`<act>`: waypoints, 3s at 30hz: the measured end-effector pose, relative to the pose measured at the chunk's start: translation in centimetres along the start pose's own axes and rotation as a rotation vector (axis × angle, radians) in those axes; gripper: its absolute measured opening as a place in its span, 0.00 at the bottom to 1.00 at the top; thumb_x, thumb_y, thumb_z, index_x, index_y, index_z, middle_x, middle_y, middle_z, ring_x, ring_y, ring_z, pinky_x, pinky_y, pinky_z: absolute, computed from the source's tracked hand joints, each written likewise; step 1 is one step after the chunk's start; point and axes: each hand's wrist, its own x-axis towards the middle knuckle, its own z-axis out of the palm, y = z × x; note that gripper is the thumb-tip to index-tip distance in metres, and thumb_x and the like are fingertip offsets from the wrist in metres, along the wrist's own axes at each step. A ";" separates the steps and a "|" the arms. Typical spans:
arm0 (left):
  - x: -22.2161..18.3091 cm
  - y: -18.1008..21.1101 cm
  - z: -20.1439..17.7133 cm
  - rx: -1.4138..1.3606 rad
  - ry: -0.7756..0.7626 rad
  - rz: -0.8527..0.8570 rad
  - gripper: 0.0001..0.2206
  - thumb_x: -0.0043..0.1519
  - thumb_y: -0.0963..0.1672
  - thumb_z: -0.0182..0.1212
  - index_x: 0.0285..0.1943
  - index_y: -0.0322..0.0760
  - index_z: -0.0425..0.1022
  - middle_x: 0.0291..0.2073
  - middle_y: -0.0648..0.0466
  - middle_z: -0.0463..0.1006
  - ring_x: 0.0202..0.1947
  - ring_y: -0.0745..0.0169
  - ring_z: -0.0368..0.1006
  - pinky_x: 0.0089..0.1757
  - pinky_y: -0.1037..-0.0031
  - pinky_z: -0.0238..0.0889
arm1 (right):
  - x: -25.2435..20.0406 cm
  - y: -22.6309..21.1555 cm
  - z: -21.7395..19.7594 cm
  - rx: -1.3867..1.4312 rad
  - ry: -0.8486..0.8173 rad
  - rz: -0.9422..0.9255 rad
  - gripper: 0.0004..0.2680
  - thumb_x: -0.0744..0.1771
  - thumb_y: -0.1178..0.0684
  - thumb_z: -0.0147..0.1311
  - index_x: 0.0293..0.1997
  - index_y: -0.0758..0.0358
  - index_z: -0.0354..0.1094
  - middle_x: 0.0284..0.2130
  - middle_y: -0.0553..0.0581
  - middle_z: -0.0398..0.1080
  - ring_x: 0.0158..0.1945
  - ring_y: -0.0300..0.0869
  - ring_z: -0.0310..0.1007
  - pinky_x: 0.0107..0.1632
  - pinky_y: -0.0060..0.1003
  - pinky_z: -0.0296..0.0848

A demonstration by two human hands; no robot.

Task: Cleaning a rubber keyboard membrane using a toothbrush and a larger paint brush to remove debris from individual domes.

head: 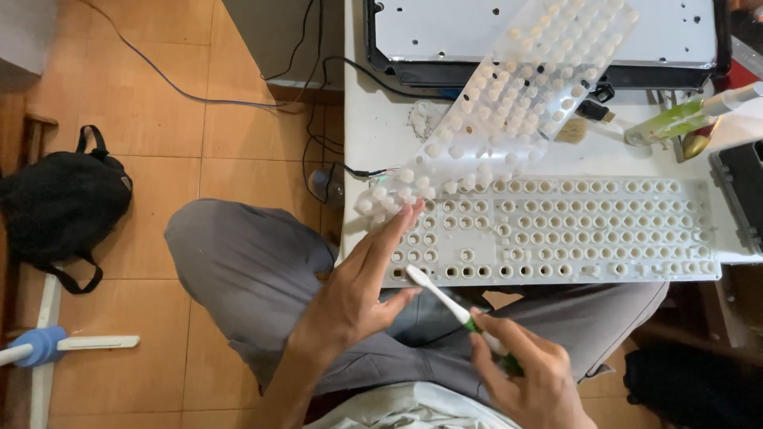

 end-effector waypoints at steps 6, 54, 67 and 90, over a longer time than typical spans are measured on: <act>-0.2 -0.4 -0.7 -0.119 -0.050 -0.006 0.50 0.57 0.35 0.76 0.80 0.33 0.36 0.79 0.42 0.53 0.79 0.47 0.54 0.75 0.61 0.49 | 0.3 1.5 0.4 0.041 -0.082 -0.046 0.06 0.64 0.61 0.57 0.44 0.66 0.73 0.26 0.54 0.82 0.17 0.31 0.81 0.14 0.16 0.85; -1.7 0.2 -0.6 0.059 0.196 -0.054 0.33 0.61 0.51 0.70 0.70 0.30 0.62 0.62 0.41 0.63 0.64 0.46 0.67 0.62 0.56 0.71 | 5.7 -3.3 -3.7 -0.117 -0.244 0.099 0.11 0.65 0.52 0.55 0.52 0.52 0.77 0.28 0.47 0.84 0.12 0.37 0.53 0.22 0.33 0.61; -1.6 0.3 -0.4 0.031 0.124 -0.047 0.45 0.59 0.48 0.77 0.80 0.39 0.47 0.78 0.36 0.50 0.76 0.39 0.58 0.63 0.58 0.68 | 5.6 -2.8 -4.4 -0.137 -0.318 0.130 0.10 0.65 0.50 0.55 0.49 0.47 0.78 0.30 0.44 0.86 0.11 0.37 0.57 0.22 0.34 0.66; -1.5 0.6 -0.3 0.061 0.142 -0.090 0.34 0.56 0.49 0.77 0.69 0.34 0.65 0.77 0.34 0.46 0.63 0.44 0.74 0.60 0.49 0.71 | 7.4 -3.2 -4.5 -0.200 -0.195 -0.026 0.12 0.65 0.57 0.56 0.53 0.52 0.76 0.39 0.47 0.83 0.09 0.37 0.61 0.20 0.35 0.67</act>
